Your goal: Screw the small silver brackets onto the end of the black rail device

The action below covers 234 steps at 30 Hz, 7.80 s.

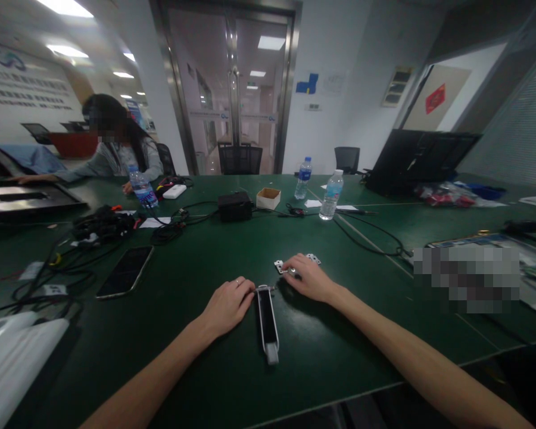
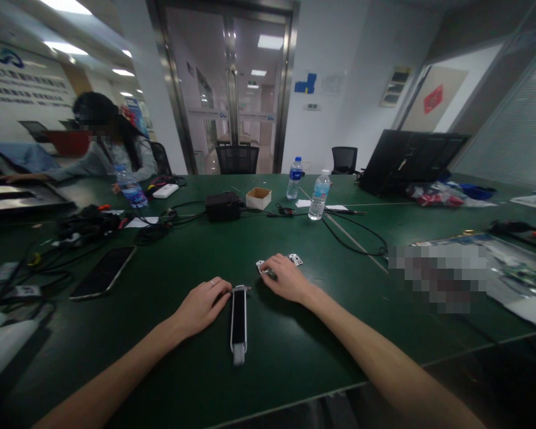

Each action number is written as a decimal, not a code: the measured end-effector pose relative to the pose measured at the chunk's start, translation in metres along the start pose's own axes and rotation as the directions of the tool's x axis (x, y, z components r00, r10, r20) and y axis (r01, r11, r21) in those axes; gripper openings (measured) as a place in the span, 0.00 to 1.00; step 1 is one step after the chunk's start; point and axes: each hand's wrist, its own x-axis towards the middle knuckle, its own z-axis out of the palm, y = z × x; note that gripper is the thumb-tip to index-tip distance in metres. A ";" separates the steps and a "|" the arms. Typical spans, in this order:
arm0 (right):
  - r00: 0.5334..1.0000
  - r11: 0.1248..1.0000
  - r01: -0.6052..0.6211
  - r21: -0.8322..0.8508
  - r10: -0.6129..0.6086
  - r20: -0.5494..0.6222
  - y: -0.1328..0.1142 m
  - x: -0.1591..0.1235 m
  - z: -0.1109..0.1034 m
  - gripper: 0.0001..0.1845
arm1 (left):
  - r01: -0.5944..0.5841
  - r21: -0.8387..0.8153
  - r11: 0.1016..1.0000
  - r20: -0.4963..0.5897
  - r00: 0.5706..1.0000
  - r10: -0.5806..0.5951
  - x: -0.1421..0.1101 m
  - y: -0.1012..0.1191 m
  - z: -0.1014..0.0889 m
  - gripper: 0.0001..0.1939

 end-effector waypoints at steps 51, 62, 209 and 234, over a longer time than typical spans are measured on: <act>0.987 0.963 -0.067 -0.260 0.102 0.125 0.046 -0.002 -0.012 0.09 | 0.022 -0.016 1.000 0.035 0.999 -0.021 0.001 0.002 -0.002 0.12; 0.973 0.964 -0.197 -0.176 0.214 0.088 0.052 0.000 -0.001 0.04 | 0.029 -0.018 0.999 0.038 0.999 -0.028 0.001 0.003 -0.004 0.12; 0.983 0.986 0.134 0.104 -0.145 0.112 -0.014 -0.005 0.008 0.05 | 0.027 -0.110 0.994 -0.096 0.995 -0.038 0.000 0.003 -0.007 0.11; 0.980 0.981 0.176 -0.075 -0.168 0.102 -0.006 -0.001 -0.013 0.09 | -0.067 -0.058 0.996 -0.085 0.994 0.062 0.005 -0.002 0.003 0.17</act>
